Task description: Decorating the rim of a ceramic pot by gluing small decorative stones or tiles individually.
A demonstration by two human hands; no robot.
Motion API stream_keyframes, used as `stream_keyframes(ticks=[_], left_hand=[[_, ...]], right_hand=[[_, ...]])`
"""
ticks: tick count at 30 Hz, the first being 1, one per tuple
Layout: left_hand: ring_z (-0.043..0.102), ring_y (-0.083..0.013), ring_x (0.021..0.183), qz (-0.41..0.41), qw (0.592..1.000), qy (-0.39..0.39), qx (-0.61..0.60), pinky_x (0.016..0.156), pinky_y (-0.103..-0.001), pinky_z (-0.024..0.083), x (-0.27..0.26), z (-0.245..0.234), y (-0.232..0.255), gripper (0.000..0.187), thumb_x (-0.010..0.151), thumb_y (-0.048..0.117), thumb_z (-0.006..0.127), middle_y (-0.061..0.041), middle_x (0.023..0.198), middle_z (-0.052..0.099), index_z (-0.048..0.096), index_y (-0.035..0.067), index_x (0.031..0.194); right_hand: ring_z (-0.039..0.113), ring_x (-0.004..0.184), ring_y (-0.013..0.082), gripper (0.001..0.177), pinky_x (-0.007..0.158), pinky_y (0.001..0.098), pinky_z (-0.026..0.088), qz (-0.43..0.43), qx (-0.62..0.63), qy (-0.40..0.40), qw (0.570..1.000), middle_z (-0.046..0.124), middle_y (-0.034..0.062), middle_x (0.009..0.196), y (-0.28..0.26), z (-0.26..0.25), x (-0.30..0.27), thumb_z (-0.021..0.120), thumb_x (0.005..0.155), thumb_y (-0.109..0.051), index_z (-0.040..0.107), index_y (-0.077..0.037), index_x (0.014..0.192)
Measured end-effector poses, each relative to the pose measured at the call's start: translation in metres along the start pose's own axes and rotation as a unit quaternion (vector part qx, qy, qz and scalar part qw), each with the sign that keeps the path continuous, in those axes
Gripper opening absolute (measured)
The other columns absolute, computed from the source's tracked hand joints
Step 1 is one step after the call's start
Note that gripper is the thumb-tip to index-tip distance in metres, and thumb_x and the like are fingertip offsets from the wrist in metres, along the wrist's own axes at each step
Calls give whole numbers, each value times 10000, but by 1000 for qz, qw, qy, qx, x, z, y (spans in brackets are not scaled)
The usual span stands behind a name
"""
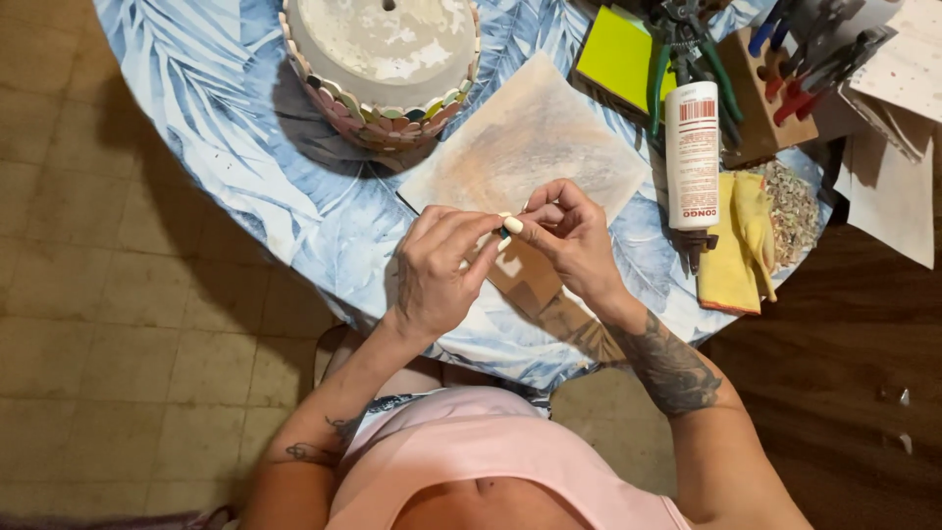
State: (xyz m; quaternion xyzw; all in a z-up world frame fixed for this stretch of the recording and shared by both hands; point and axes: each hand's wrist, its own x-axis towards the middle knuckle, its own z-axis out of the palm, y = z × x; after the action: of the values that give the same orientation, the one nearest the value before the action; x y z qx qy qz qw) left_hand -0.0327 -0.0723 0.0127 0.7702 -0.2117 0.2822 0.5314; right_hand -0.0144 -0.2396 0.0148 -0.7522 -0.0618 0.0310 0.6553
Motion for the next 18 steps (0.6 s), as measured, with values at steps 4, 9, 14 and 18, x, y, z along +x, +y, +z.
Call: stream_keyframes(ticks=[4,9,14,18], left_hand=[[560,-196,773,-7,1000,-5,3,686,-297,452,3,-2,4,147,735,98,655,-12,811,612,635,112,880],[566,-206,802,-13,1000,-13,6,696,-313,449,3,-1,4,146,737,117,660,-13,838,604,634,120,880],[563,-203,793,-10,1000,-14,6,697,-306,449,4,-1,8,152,743,113,653,-14,844,597,625,119,892],[560,-239,818,10,999,-16,33,705,-332,447,6,-3,1,241,748,130,653,-71,907,589,589,77,974]], right_hand=[[582,678,141,145,598,231,504,20,29,-13,999,602,119,717,-15,2,-3,514,863,-143,476,-6,890],[577,636,139,296,578,282,511,5,-65,-108,992,604,103,673,-26,3,-6,396,911,-211,589,-14,804],[536,566,89,192,515,212,455,-34,-129,-138,982,595,56,597,-24,-1,-3,476,870,-163,604,-42,794],[478,488,99,143,454,226,380,-98,-256,-124,954,578,42,534,-33,-12,20,510,852,-155,613,-83,785]])
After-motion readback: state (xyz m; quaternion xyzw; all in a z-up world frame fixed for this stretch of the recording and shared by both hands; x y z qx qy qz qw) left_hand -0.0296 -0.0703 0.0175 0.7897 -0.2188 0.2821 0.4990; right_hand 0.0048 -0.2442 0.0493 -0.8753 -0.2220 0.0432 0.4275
